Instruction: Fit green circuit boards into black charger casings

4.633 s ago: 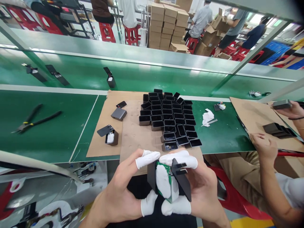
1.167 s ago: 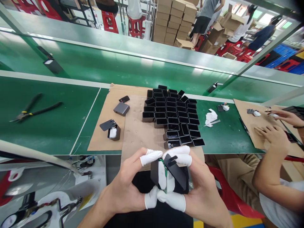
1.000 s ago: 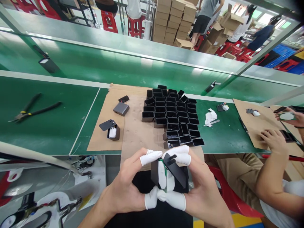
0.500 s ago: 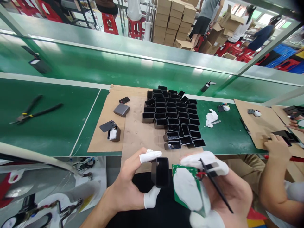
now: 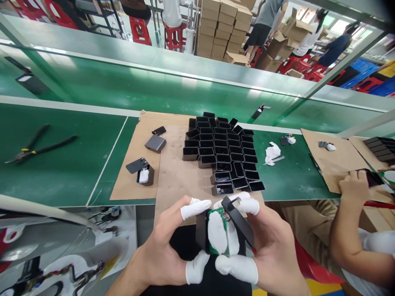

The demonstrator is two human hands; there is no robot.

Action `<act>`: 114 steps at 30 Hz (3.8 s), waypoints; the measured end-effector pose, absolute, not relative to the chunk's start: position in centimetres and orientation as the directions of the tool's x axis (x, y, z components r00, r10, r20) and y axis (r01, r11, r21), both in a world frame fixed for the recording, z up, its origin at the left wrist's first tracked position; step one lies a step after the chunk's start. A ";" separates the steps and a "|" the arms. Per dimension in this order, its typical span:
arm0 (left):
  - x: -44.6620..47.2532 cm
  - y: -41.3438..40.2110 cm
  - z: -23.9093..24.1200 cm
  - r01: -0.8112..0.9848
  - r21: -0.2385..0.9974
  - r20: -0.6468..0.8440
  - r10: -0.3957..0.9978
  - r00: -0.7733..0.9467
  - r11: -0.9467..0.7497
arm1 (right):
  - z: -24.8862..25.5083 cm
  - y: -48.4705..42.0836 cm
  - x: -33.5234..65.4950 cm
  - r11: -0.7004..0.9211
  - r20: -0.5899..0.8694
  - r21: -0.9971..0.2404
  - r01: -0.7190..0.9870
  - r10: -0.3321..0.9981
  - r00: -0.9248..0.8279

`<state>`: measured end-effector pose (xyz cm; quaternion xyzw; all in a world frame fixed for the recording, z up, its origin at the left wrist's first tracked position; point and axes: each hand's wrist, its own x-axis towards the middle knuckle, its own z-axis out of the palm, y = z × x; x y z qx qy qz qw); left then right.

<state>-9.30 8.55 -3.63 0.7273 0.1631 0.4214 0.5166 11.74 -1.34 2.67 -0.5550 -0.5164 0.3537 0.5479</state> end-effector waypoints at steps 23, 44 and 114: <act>-9.5 7.4 -5.7 -0.303 0.925 0.365 0.754 0.546 -0.228 | 1.4 -1.5 12.1 0.068 0.102 -0.951 0.301 0.990 0.098; -7.9 6.1 -3.5 -0.446 0.744 -0.370 0.862 0.346 0.498 | -4.0 -0.8 10.7 0.195 0.224 -0.971 0.141 0.945 0.237; -11.0 12.5 -9.4 0.510 0.469 0.640 0.675 0.367 -0.721 | -8.0 -3.8 11.3 0.273 0.321 -0.946 0.175 0.721 0.614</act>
